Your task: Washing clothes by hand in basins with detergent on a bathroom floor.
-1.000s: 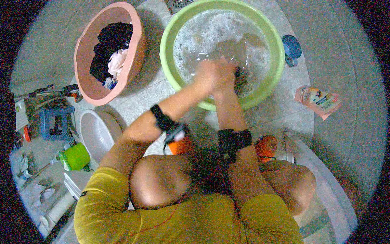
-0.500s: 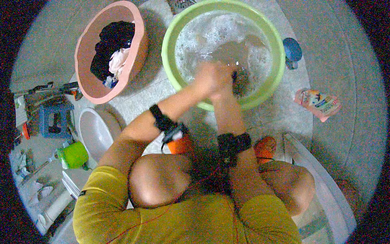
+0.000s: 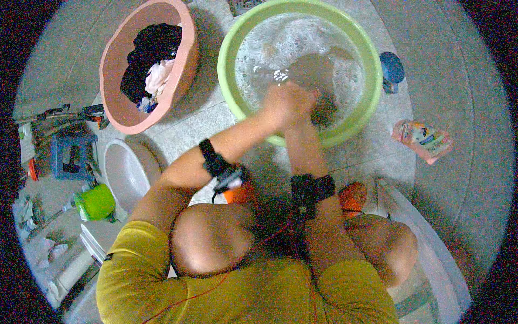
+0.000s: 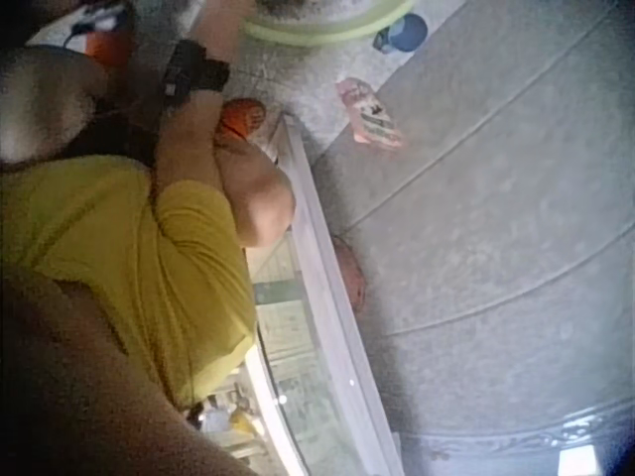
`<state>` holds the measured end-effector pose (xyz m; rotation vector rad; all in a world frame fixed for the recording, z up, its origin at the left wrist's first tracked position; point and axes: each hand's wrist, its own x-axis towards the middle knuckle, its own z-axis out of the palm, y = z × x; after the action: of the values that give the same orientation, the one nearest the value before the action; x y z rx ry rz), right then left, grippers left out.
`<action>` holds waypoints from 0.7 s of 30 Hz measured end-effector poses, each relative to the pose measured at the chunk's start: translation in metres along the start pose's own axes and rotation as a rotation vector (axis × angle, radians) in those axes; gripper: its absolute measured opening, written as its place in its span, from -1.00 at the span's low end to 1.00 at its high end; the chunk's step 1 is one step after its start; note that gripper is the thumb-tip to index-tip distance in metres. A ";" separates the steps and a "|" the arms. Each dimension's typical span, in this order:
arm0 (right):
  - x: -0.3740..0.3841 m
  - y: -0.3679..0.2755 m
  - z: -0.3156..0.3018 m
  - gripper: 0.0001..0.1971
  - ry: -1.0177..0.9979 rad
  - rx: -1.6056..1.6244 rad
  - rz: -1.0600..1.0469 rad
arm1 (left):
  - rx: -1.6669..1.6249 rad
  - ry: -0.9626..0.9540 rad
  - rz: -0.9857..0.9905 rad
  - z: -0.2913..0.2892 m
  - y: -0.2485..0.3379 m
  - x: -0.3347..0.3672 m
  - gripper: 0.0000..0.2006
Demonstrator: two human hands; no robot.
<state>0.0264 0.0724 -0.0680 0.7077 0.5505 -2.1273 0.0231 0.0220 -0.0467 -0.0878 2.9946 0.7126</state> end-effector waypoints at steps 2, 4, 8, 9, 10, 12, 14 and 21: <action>-0.007 0.006 0.012 -0.75 0.087 0.007 -0.006 | -0.164 0.053 -0.130 -0.008 -0.025 0.006 -0.71; -0.008 0.011 0.019 -0.73 0.169 0.012 -0.002 | -0.150 0.181 -0.016 -0.004 -0.028 0.001 -0.78; 0.005 -0.009 -0.039 -0.74 -0.380 0.049 -0.273 | 0.017 0.170 0.117 0.000 0.007 -0.003 -0.84; 0.004 0.006 -0.015 -0.76 -0.074 0.040 -0.106 | -0.034 0.220 0.055 0.006 -0.018 -0.001 -0.84; 0.004 0.015 -0.001 -0.77 0.230 0.012 0.056 | 0.024 0.034 0.006 0.006 -0.051 0.006 -0.79; 0.004 0.012 -0.005 -0.78 0.182 0.026 0.055 | -0.127 0.185 0.052 0.015 -0.037 0.001 -0.83; 0.002 -0.006 -0.021 -0.79 0.105 0.069 0.002 | 0.147 -0.023 0.193 -0.006 0.031 -0.011 -0.81; 0.013 0.006 -0.014 -0.81 0.053 0.038 0.009 | -0.120 0.144 0.059 0.005 -0.030 0.011 -0.77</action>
<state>0.0284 0.0704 -0.0877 0.7885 0.5348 -2.1204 0.0146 -0.0033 -0.0651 -0.0592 3.0995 0.9316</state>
